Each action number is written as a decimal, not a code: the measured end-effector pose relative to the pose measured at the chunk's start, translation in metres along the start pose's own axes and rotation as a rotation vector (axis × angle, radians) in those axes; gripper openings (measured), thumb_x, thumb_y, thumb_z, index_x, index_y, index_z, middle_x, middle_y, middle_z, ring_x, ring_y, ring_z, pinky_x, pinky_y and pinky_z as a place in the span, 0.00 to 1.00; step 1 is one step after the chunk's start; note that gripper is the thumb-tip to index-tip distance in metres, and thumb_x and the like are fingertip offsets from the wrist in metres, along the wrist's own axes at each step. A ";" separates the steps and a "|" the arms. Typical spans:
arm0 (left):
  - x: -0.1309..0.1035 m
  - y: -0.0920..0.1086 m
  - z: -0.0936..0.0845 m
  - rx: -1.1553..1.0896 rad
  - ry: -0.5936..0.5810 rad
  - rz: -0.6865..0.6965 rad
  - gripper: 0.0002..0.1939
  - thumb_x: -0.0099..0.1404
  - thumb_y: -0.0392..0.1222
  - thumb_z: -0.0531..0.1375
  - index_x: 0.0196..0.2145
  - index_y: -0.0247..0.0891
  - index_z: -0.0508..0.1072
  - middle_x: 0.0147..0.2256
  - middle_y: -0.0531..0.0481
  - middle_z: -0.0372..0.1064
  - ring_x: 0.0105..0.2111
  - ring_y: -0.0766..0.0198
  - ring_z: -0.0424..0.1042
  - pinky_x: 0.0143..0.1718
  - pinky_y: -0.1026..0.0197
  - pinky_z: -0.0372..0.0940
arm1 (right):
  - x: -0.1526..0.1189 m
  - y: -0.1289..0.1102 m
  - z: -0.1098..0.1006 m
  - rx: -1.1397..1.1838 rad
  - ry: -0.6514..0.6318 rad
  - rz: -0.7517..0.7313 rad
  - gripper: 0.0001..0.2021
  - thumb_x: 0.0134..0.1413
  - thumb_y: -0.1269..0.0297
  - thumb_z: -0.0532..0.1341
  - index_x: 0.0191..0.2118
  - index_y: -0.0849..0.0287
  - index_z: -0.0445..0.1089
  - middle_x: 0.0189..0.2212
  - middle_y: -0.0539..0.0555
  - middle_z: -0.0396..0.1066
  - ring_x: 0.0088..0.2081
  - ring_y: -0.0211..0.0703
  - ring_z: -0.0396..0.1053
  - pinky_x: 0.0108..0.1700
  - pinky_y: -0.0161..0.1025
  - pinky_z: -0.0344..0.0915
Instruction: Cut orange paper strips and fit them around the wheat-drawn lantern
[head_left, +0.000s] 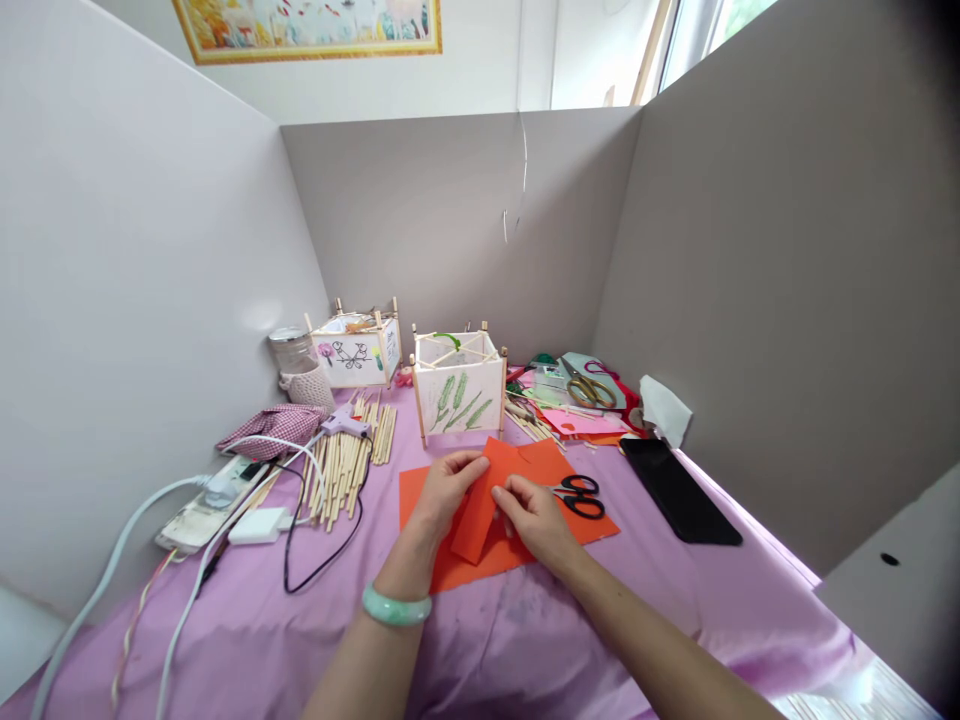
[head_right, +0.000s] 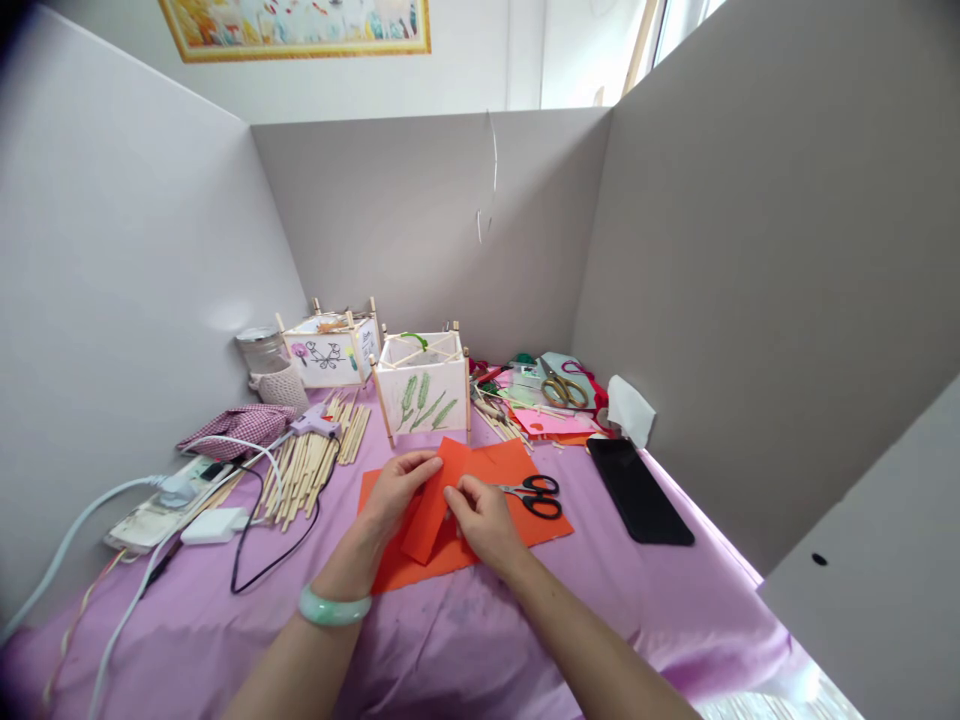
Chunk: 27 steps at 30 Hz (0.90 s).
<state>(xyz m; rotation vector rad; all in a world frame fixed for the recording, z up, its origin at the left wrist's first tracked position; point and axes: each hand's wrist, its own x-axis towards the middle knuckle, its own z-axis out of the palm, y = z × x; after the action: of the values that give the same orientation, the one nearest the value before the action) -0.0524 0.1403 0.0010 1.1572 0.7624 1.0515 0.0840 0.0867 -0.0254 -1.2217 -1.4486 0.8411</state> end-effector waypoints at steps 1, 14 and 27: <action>0.000 0.000 0.000 0.008 -0.007 0.013 0.14 0.50 0.48 0.68 0.31 0.35 0.78 0.28 0.50 0.73 0.26 0.66 0.69 0.30 0.64 0.63 | 0.000 0.000 0.000 -0.011 -0.003 -0.006 0.16 0.55 0.56 0.56 0.22 0.57 0.56 0.14 0.45 0.59 0.18 0.34 0.56 0.23 0.33 0.53; 0.000 -0.001 -0.002 -0.015 -0.099 0.086 0.11 0.54 0.44 0.66 0.34 0.35 0.78 0.32 0.48 0.75 0.29 0.64 0.70 0.35 0.62 0.64 | 0.000 0.003 0.003 -0.110 -0.045 -0.098 0.12 0.52 0.61 0.58 0.23 0.58 0.57 0.18 0.44 0.57 0.22 0.33 0.54 0.25 0.32 0.52; 0.000 -0.002 -0.002 -0.007 -0.039 0.098 0.11 0.52 0.44 0.67 0.32 0.35 0.77 0.31 0.49 0.74 0.29 0.65 0.70 0.35 0.63 0.64 | 0.000 0.002 0.002 -0.104 -0.040 -0.090 0.14 0.54 0.59 0.57 0.22 0.58 0.57 0.17 0.45 0.58 0.22 0.33 0.55 0.24 0.32 0.52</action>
<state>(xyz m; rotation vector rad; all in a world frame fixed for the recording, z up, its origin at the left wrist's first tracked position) -0.0535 0.1408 -0.0011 1.2158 0.6757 1.1090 0.0823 0.0870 -0.0283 -1.2131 -1.5846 0.7398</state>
